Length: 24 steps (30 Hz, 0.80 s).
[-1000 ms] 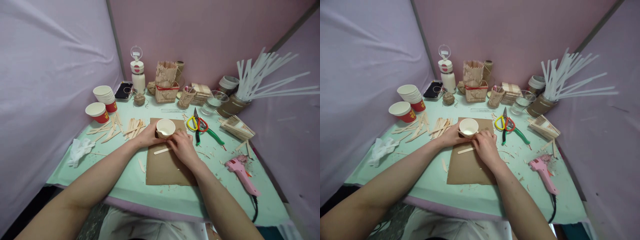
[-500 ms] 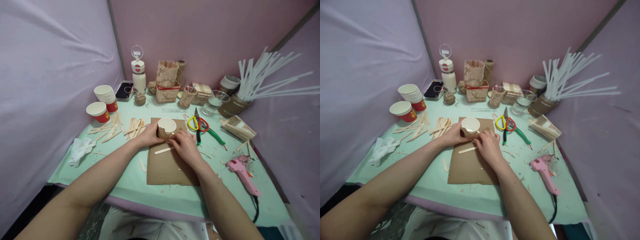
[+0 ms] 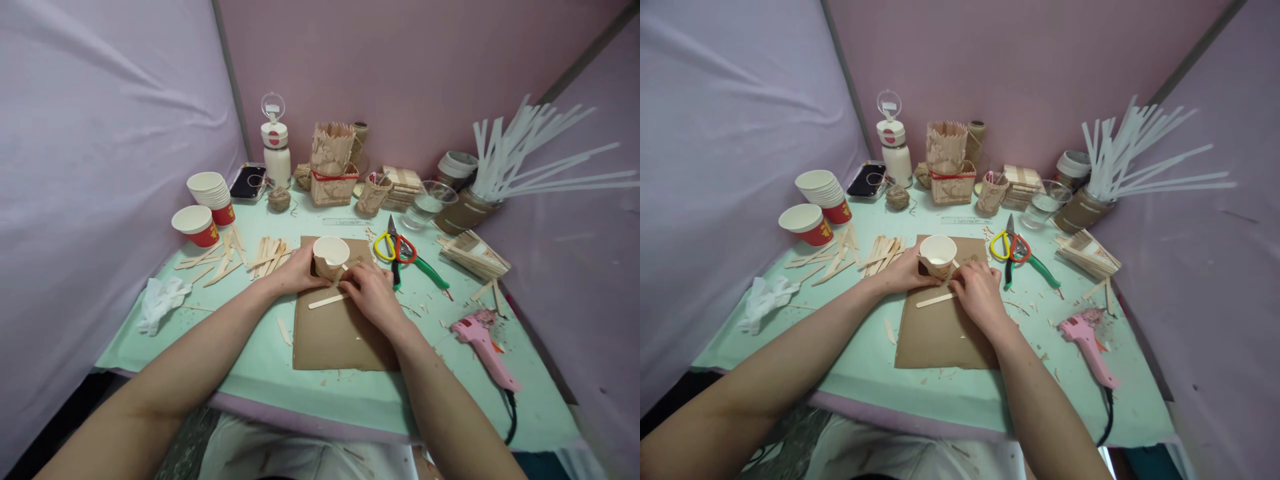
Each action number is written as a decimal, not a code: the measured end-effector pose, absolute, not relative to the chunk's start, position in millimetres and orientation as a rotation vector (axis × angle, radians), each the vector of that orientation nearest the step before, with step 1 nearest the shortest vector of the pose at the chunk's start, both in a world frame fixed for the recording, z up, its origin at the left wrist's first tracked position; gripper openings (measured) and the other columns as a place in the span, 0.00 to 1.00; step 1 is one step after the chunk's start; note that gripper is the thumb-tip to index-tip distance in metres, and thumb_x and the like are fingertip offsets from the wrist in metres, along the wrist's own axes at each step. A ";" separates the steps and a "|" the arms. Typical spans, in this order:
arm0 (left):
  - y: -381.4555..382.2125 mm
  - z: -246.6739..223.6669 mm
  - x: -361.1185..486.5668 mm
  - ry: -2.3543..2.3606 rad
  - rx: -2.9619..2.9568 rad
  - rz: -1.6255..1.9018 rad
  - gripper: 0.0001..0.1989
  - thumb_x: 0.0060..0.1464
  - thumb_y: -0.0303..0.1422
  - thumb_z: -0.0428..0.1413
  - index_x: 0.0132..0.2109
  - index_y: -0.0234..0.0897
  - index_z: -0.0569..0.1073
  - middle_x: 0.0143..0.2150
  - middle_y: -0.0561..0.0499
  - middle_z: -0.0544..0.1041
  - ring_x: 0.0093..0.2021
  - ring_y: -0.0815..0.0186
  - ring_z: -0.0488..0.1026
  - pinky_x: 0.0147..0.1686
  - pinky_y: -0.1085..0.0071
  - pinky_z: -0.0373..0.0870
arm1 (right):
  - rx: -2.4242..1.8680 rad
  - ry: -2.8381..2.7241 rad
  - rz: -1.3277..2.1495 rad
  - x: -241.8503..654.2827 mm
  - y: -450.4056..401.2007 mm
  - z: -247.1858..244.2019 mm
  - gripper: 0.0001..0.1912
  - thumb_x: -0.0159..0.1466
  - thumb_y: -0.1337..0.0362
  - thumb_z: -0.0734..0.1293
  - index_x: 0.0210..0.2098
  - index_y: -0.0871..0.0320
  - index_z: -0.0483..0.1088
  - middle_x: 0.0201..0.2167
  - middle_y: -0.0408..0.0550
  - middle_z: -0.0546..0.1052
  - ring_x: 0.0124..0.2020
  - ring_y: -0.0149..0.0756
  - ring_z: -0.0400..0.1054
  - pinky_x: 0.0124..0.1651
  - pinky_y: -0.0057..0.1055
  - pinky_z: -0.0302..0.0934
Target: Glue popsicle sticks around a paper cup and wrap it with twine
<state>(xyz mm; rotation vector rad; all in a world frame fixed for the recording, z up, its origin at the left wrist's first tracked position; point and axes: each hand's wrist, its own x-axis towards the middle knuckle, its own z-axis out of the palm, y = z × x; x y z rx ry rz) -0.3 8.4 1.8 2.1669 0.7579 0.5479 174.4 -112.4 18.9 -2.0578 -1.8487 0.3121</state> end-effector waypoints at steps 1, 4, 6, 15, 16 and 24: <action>8.7 3.1 -1.1 0.735 2.157 0.546 0.43 0.40 0.40 0.70 0.63 0.40 0.63 0.61 0.42 0.73 0.61 0.48 0.70 0.60 0.52 0.66 | -2.058 -1.852 0.314 174.2 -112.2 19.0 0.06 0.67 0.65 0.66 0.34 0.55 0.75 0.39 0.48 0.78 0.49 0.46 0.67 0.49 0.40 0.49; 9.2 12.3 -6.8 0.712 2.139 0.476 0.50 0.39 0.40 0.70 0.67 0.37 0.57 0.64 0.39 0.70 0.64 0.49 0.68 0.63 0.54 0.65 | -2.049 -1.857 0.317 173.3 -111.9 19.2 0.06 0.67 0.64 0.67 0.34 0.56 0.75 0.40 0.49 0.79 0.49 0.46 0.67 0.49 0.41 0.49; 10.1 22.7 -15.5 0.764 2.174 0.397 0.53 0.40 0.39 0.69 0.70 0.34 0.53 0.69 0.36 0.65 0.68 0.48 0.64 0.66 0.54 0.63 | -2.040 -1.850 0.331 172.6 -112.0 19.5 0.05 0.66 0.65 0.67 0.34 0.56 0.75 0.40 0.49 0.79 0.49 0.46 0.68 0.49 0.41 0.49; 68.5 83.0 -56.2 1.380 2.284 0.467 0.26 0.55 0.27 0.54 0.61 0.38 0.71 0.62 0.45 0.75 0.61 0.57 0.73 0.60 0.65 0.70 | -1.990 -1.857 0.399 168.4 -115.1 23.2 0.04 0.66 0.65 0.68 0.34 0.55 0.75 0.39 0.49 0.79 0.49 0.48 0.69 0.50 0.43 0.50; 84.7 87.4 -51.9 1.556 2.250 0.540 0.24 0.55 0.25 0.54 0.59 0.38 0.73 0.61 0.46 0.77 0.61 0.58 0.73 0.61 0.66 0.68 | -1.981 -1.856 0.406 167.8 -115.4 23.9 0.04 0.66 0.65 0.68 0.34 0.55 0.74 0.39 0.49 0.79 0.49 0.48 0.69 0.50 0.43 0.50; 215.9 93.2 -10.1 2.089 1.927 0.574 0.20 0.63 0.39 0.58 0.58 0.35 0.70 0.57 0.42 0.73 0.53 0.57 0.74 0.51 0.54 0.75 | -1.938 -1.868 0.349 166.6 -115.8 18.8 0.04 0.66 0.66 0.67 0.34 0.55 0.74 0.39 0.48 0.80 0.46 0.47 0.70 0.48 0.41 0.50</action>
